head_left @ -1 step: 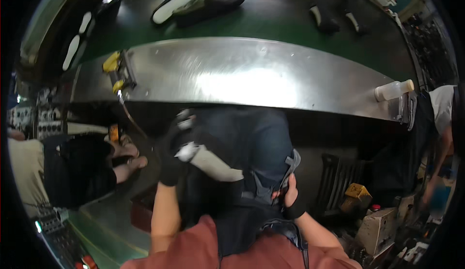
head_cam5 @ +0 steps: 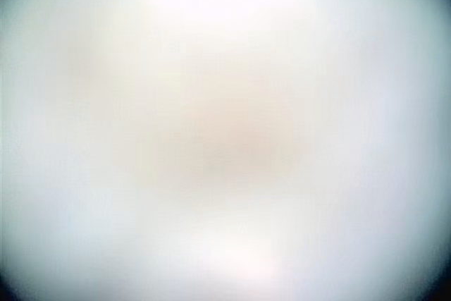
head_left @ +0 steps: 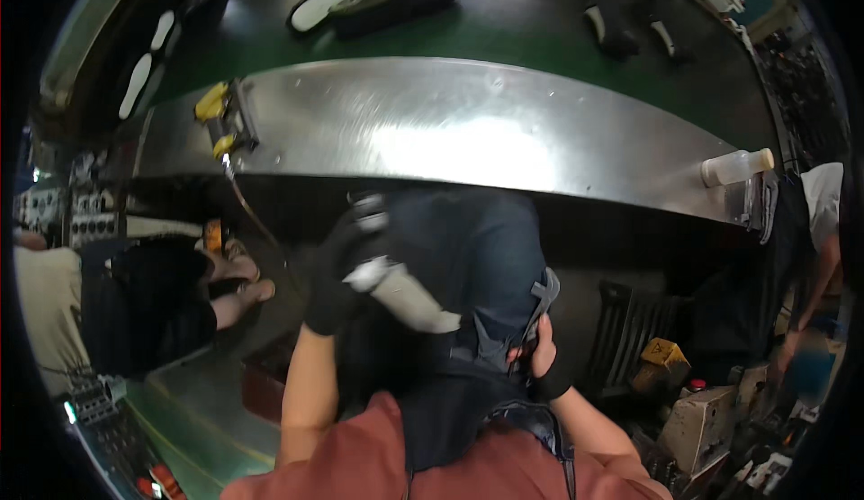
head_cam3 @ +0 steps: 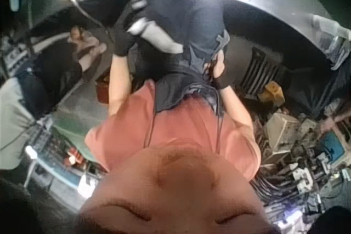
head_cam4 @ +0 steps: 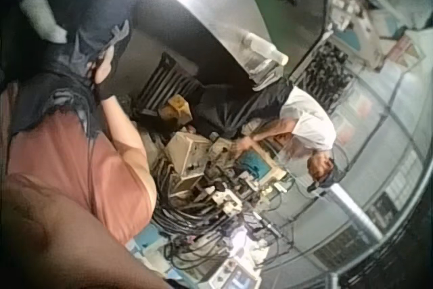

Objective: Trimming excess material and pulling the shoe upper over the last using lasting pincers.

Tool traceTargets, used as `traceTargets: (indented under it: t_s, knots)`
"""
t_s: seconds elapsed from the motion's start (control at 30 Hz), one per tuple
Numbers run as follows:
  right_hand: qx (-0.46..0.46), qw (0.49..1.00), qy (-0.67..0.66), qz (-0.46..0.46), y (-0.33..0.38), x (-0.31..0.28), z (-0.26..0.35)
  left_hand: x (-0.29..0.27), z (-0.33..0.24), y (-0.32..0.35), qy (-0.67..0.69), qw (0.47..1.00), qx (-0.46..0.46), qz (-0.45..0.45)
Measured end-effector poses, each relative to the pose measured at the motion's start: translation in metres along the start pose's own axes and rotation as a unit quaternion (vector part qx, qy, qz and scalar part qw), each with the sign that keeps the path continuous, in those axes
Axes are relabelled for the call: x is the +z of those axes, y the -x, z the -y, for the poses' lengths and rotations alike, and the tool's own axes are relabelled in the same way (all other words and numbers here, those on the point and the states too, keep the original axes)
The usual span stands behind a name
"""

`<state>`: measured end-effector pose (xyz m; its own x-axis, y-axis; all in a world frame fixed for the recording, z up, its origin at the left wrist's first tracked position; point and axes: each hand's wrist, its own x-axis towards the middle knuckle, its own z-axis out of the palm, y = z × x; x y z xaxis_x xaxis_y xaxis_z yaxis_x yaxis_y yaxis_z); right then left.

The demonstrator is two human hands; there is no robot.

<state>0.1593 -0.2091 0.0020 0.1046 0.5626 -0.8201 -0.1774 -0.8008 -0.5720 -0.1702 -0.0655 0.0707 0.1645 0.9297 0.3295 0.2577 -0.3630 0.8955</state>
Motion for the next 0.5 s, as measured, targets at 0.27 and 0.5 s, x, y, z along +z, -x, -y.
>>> traceTargets:
  t_s: [0.27, 0.5]
  knots:
    - [-0.120, 0.949, 0.205, 0.207, 0.051, 0.004, 0.066, 0.078, 0.027, -0.056, 0.431, 0.852, -0.274, 0.114]
    - [-0.084, 0.933, 0.168, 0.308, 0.039, 0.048, 0.142, 0.106, 0.027, -0.049, 0.304, 0.932, -0.133, 0.143]
